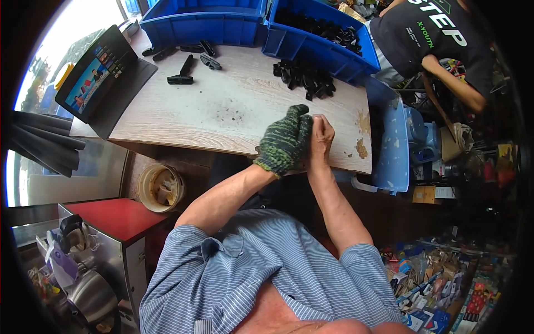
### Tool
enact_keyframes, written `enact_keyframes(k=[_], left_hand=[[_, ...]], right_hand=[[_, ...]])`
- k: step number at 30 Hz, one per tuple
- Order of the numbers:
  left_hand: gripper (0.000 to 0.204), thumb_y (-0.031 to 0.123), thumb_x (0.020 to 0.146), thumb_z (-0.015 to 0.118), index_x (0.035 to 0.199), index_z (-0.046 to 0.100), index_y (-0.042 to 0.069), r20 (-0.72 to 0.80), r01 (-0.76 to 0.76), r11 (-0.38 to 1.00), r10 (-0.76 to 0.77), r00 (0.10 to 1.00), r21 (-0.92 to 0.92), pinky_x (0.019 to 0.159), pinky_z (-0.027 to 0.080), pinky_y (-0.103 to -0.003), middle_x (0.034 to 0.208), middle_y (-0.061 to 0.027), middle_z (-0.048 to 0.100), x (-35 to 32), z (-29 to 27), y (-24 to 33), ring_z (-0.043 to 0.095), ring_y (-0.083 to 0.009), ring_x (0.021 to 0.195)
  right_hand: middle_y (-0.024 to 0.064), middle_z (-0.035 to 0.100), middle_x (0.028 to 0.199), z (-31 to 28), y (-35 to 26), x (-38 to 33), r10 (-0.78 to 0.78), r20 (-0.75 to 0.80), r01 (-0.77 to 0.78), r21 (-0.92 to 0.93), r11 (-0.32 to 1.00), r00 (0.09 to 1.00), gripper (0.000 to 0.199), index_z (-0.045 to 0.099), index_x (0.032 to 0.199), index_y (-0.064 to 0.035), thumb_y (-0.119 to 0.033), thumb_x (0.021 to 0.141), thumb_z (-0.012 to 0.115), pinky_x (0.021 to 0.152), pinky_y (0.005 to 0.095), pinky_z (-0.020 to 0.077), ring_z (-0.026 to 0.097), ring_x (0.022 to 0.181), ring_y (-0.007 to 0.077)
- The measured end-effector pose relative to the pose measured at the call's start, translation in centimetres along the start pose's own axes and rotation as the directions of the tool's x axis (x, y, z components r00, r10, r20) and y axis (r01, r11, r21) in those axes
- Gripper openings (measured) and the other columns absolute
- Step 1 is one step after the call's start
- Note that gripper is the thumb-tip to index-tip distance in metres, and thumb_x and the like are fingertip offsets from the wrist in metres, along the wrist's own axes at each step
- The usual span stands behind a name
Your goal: Assembling small black components from blue storage bins on a workbench.
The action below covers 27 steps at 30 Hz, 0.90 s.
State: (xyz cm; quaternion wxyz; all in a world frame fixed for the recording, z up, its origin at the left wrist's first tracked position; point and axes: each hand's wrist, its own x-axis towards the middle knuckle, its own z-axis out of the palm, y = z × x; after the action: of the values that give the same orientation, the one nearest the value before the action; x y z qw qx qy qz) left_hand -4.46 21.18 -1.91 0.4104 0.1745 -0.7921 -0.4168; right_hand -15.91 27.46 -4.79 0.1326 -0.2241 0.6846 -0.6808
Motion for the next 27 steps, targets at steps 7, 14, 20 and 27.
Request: enact_keyframes(k=[7,14,20,27], left_hand=[[0.035,0.029,0.101,0.049,0.124,0.057,0.005,0.189,-0.005,0.988,-0.024,0.982,0.155,0.079,0.052,-0.048,0.122,-0.0243,0.061,0.5,0.9,0.7,0.065,-0.0408,0.095],[0.029,0.018,0.091,0.065,0.116,0.065,0.003,-0.049,-0.054,0.984,0.063,0.997,0.169,0.090,0.051,-0.042,0.111,-0.0179,0.067,0.6,-5.4,-1.2,0.064,-0.0348,0.101],[0.034,0.040,0.093,0.055,0.095,0.072,0.011,-0.443,0.277,0.585,0.160,0.882,0.763,0.084,0.048,-0.049,0.093,-0.0154,0.070,6.0,-21.0,-10.8,0.063,-0.0380,0.091],[0.040,0.048,0.090,0.061,0.081,0.067,0.009,-0.131,0.189,0.525,-0.147,0.981,0.830,0.077,0.048,-0.051,0.085,-0.0163,0.065,5.0,-22.4,-11.2,0.061,-0.0393,0.086]], right_hand=[[-0.0062,0.045,0.068,-0.5,-0.8,-0.4,0.037,0.078,-0.053,0.214,0.975,0.996,0.027,0.051,0.072,-0.0070,-0.012,0.098,0.050,0.056,0.0242,0.0351,0.039,0.062,0.0047],[-0.0027,0.037,0.057,-0.5,-3.3,-0.2,0.188,0.112,-0.207,0.194,0.959,0.976,0.030,0.042,0.069,-0.0109,-0.022,0.096,0.047,0.055,0.0338,0.0483,0.038,0.050,0.0101],[0.0039,0.030,0.050,-4.7,-5.0,4.8,0.434,-0.265,-0.327,0.364,0.872,0.861,0.033,0.047,0.088,-0.0052,-0.037,0.091,0.053,0.063,0.0547,0.0580,0.038,0.042,0.0190],[0.0057,0.034,0.050,-11.1,-3.4,8.5,0.338,-0.571,-0.219,0.269,0.938,0.748,0.052,0.052,0.117,-0.0024,-0.044,0.088,0.063,0.069,0.0565,0.0589,0.043,0.045,0.0213]])
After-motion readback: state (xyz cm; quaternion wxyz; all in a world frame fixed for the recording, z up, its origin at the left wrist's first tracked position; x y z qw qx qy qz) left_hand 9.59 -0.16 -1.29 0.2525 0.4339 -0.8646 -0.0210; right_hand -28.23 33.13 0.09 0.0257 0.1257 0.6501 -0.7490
